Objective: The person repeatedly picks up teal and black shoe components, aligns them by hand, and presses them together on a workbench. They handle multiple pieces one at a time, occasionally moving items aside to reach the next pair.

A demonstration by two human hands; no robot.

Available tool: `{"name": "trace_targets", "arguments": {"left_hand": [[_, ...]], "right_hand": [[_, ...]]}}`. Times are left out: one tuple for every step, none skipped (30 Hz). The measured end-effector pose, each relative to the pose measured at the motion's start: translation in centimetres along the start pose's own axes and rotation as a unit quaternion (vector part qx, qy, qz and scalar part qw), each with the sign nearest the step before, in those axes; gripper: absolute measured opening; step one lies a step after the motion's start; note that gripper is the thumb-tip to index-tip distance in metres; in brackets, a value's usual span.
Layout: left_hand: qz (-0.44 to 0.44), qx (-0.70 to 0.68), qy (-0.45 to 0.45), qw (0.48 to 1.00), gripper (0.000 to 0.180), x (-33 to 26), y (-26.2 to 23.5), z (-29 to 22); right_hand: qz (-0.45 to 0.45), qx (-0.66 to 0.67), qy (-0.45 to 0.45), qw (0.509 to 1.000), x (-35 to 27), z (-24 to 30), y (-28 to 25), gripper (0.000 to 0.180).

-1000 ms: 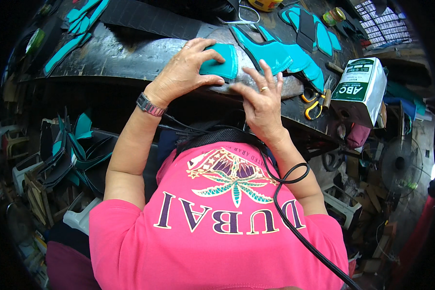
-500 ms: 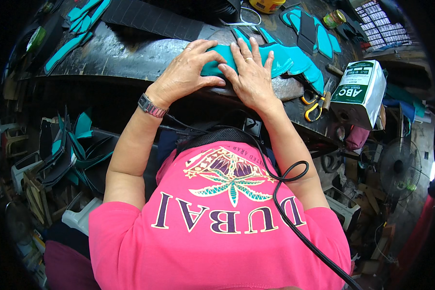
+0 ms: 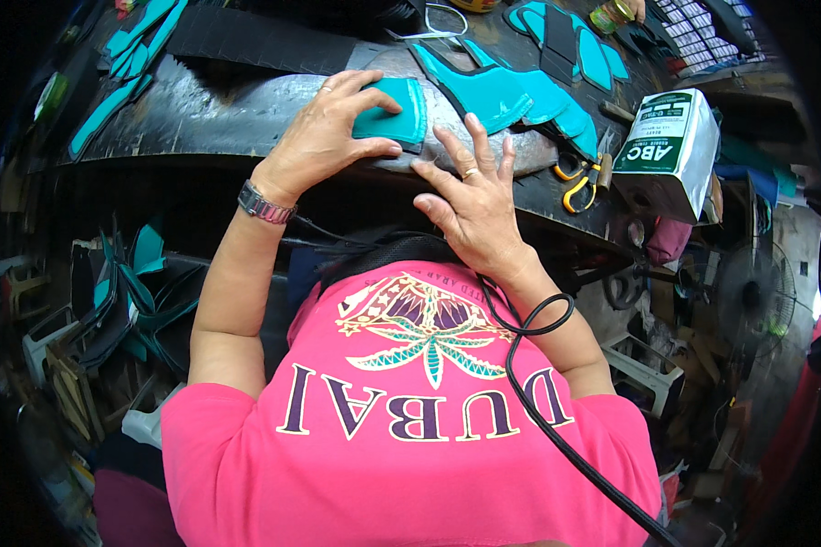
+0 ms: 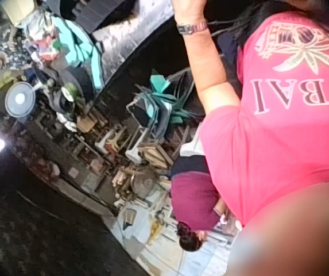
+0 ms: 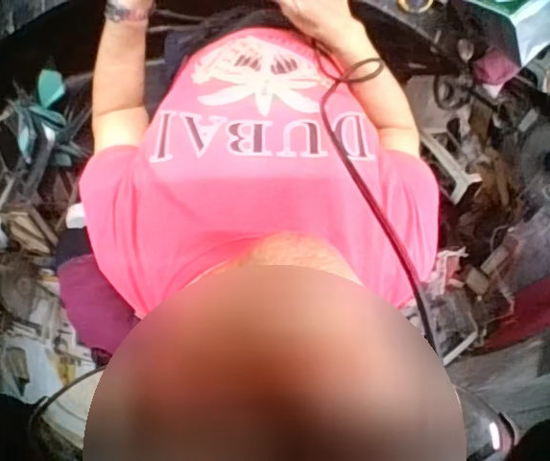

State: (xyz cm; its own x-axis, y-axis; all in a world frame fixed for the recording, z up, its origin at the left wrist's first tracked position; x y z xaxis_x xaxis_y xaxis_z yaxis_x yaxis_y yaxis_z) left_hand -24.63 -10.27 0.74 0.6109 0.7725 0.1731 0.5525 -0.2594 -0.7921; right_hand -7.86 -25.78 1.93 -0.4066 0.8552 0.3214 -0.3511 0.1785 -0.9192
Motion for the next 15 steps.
{"name": "trace_targets", "arguments": {"left_hand": [[0.004,0.004,0.001,1.0,0.049,0.0,-0.2,0.0],[0.004,0.003,0.009,1.0,0.049,0.1,-0.2,-0.2],[0.01,-0.008,0.007,1.0,0.049,0.1,-0.4,-0.2],[0.015,-0.001,-0.005,1.0,0.049,0.1,-0.3,-0.2],[0.014,0.002,-0.012,1.0,0.049,0.0,-0.3,-0.3],[0.018,0.008,-0.024,1.0,0.049,-0.1,-0.2,-0.3],[0.015,0.013,-0.043,0.999,0.048,-0.4,0.0,-0.4],[0.016,0.009,-0.039,0.999,0.048,-0.3,0.1,-0.4],[0.017,0.007,-0.035,0.999,0.048,-0.2,0.0,-0.3],[0.017,0.006,-0.036,0.999,0.047,-0.2,0.0,-0.3],[0.016,0.011,-0.041,0.999,0.048,-0.2,0.2,-0.2],[0.017,0.006,-0.036,0.999,0.048,-0.2,0.2,-0.2],[0.019,0.003,-0.036,0.999,0.048,-0.2,0.2,-0.2],[0.017,-0.001,-0.031,0.999,0.048,-0.1,0.2,-0.2],[0.019,0.007,-0.037,0.999,0.048,-0.1,0.3,-0.2]], "right_hand": [[-0.054,-0.035,-0.005,0.998,-0.1,-0.1,-0.6,0.037],[-0.095,0.045,0.036,0.994,-0.5,-0.6,-1.1,0.033],[-0.135,0.115,0.073,0.981,-1.2,-1.2,-1.6,0.029],[-0.175,0.182,0.104,0.962,-2.0,-1.9,-2.0,0.026],[-0.238,0.155,0.098,0.954,-2.8,-2.7,-2.7,0.024],[-0.272,0.26,0.194,0.906,-4.6,-3.5,-2.8,0.026],[-0.34,0.334,0.264,0.838,-6.3,-4.7,-2.9,0.025],[-0.404,0.41,0.308,0.758,-8.1,-5.9,-3.0,0.028],[-0.444,0.429,0.348,0.706,-10.0,-7.2,-3.4,0.032],[-0.484,0.453,0.369,0.651,-11.8,-8.5,-3.8,0.037],[-0.51,0.443,0.398,0.62,-13.6,-9.9,-4.3,0.045],[-0.534,0.431,0.408,0.602,-15.2,-11.0,-4.6,0.049],[-0.536,0.424,0.412,0.603,-16.5,-12.1,-5.0,0.052],[-0.541,0.412,0.424,0.598,-17.7,-13.3,-5.4,0.054],[-0.536,0.427,0.429,0.588,-18.5,-14.4,-5.6,0.056]]}}
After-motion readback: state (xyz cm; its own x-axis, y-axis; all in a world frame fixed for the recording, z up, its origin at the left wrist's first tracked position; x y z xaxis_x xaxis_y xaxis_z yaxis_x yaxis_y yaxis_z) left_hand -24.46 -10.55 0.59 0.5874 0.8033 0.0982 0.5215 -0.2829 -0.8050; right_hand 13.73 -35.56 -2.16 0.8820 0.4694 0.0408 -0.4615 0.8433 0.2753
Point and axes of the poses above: each hand's wrist, its own x-axis towards the middle knuckle, its own y-axis out of the palm, z = x × y, the point moved 3 cm from there along x, towards the middle knuckle, and after that the axes turned 15 degrees about -y, right-handed, at the moved point
